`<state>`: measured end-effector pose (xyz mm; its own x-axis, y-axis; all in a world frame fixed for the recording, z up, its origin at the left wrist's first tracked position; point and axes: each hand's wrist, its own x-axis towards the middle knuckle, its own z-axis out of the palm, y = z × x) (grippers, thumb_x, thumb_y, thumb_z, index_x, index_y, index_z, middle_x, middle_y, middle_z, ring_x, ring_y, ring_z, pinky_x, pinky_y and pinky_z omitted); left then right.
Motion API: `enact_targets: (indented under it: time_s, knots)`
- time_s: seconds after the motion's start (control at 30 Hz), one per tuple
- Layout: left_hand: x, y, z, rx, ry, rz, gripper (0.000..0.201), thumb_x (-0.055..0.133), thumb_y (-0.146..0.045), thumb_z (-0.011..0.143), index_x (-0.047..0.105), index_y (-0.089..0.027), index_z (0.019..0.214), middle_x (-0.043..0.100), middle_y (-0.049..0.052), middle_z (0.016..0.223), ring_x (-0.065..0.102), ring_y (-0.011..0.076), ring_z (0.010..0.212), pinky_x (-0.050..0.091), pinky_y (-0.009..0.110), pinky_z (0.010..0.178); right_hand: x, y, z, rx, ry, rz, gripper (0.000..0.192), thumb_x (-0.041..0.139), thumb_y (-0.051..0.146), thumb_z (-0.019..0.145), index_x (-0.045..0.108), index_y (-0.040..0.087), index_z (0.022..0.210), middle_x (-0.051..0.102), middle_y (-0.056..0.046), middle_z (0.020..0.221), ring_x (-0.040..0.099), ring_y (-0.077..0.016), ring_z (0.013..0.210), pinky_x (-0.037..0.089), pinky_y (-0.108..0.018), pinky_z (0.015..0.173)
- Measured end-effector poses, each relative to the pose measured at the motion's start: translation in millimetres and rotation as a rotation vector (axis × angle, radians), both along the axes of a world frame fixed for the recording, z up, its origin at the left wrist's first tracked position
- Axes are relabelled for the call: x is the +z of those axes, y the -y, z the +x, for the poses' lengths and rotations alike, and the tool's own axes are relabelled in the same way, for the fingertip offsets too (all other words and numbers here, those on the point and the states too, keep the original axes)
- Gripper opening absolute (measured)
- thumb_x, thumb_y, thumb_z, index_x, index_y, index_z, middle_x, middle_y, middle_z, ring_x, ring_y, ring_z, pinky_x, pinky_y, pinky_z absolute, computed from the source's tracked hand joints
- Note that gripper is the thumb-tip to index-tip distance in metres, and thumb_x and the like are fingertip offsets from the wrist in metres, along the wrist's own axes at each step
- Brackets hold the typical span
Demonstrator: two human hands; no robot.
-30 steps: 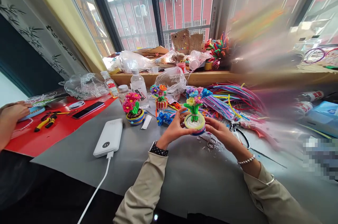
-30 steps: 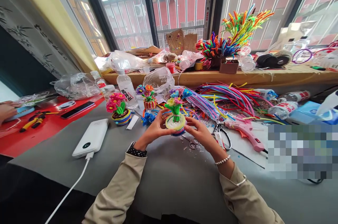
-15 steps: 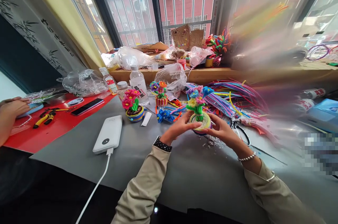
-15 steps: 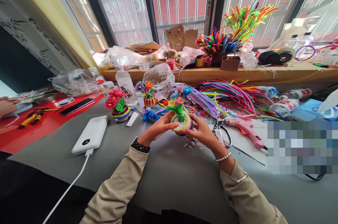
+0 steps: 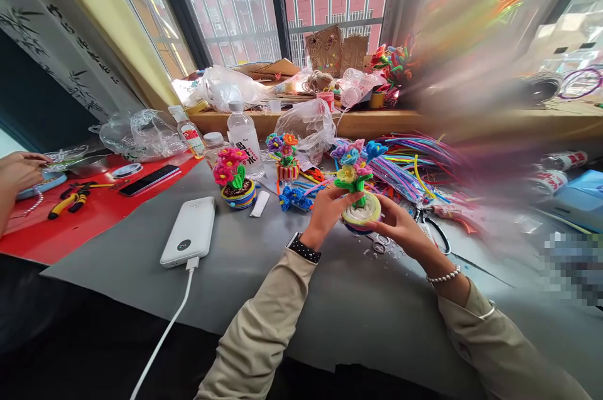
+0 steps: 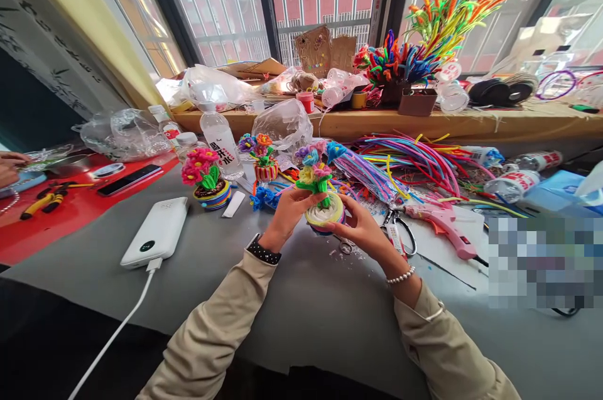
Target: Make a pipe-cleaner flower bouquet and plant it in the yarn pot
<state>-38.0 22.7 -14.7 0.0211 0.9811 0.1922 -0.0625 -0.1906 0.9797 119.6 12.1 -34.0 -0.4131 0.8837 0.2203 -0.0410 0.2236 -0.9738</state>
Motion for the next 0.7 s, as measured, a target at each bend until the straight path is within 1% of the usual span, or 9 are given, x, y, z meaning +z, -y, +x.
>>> enact_targets:
  time_s: [0.07,0.13,0.27,0.43,0.63,0.7]
  knots:
    - [-2.8,-0.8,0.1,0.023,-0.047,0.05,0.027,0.07,-0.037,0.056,0.07,-0.016,0.073,0.067,0.005,0.088,0.057,0.0196,0.084,0.043,0.03,0.076,1.5,1.2,-0.3,-0.01,0.006,-0.015,0.055,0.068,0.035,0.064,0.047,0.021,0.113,0.055,-0.007,0.115,0.051,-0.025,0.107,0.044,-0.036,0.089]
    - [-4.6,-1.2,0.0,0.038,-0.085,0.081,0.025,0.069,-0.036,0.058,0.071,-0.018,0.075,0.066,0.004,0.09,0.056,0.0204,0.088,0.043,0.03,0.078,1.9,1.7,-0.4,-0.017,0.011,-0.019,0.056,0.068,0.036,0.063,0.047,0.021,0.113,0.054,-0.008,0.116,0.051,-0.0254,0.107,0.045,-0.036,0.088]
    - [-6.5,-0.4,-0.6,0.054,-0.122,0.105,0.026,0.067,-0.037,0.061,0.07,-0.017,0.077,0.067,0.005,0.089,0.056,0.0207,0.088,0.043,0.03,0.078,0.0,1.0,0.2,-0.014,0.02,-0.009,0.057,0.068,0.036,0.063,0.046,0.021,0.113,0.054,-0.008,0.116,0.051,-0.0253,0.107,0.045,-0.037,0.088]
    - [-6.7,1.0,-0.4,0.063,-0.144,0.116,0.026,0.066,-0.038,0.062,0.07,-0.017,0.078,0.065,0.006,0.096,0.055,0.021,0.092,0.043,0.029,0.078,-1.2,0.2,1.2,-0.006,0.059,0.007,0.056,0.067,0.035,0.064,0.045,0.02,0.114,0.054,-0.009,0.114,0.052,-0.025,0.105,0.046,-0.037,0.087]
    - [-5.2,2.8,0.9,0.079,-0.135,0.121,0.025,0.066,-0.037,0.063,0.07,-0.017,0.076,0.065,0.005,0.096,0.055,0.021,0.092,0.042,0.029,0.079,-1.9,-0.4,0.9,-0.015,0.07,0.01,0.057,0.066,0.036,0.065,0.046,0.019,0.115,0.054,-0.009,0.115,0.052,-0.0253,0.104,0.047,-0.037,0.085]
    - [-5.8,2.6,1.1,0.078,-0.123,0.118,0.025,0.066,-0.038,0.062,0.07,-0.018,0.076,0.066,0.005,0.092,0.056,0.0212,0.091,0.043,0.029,0.078,-2.4,-0.7,0.8,-0.017,0.081,0.007,0.057,0.066,0.037,0.065,0.045,0.019,0.115,0.054,-0.009,0.115,0.053,-0.0253,0.104,0.047,-0.037,0.085]
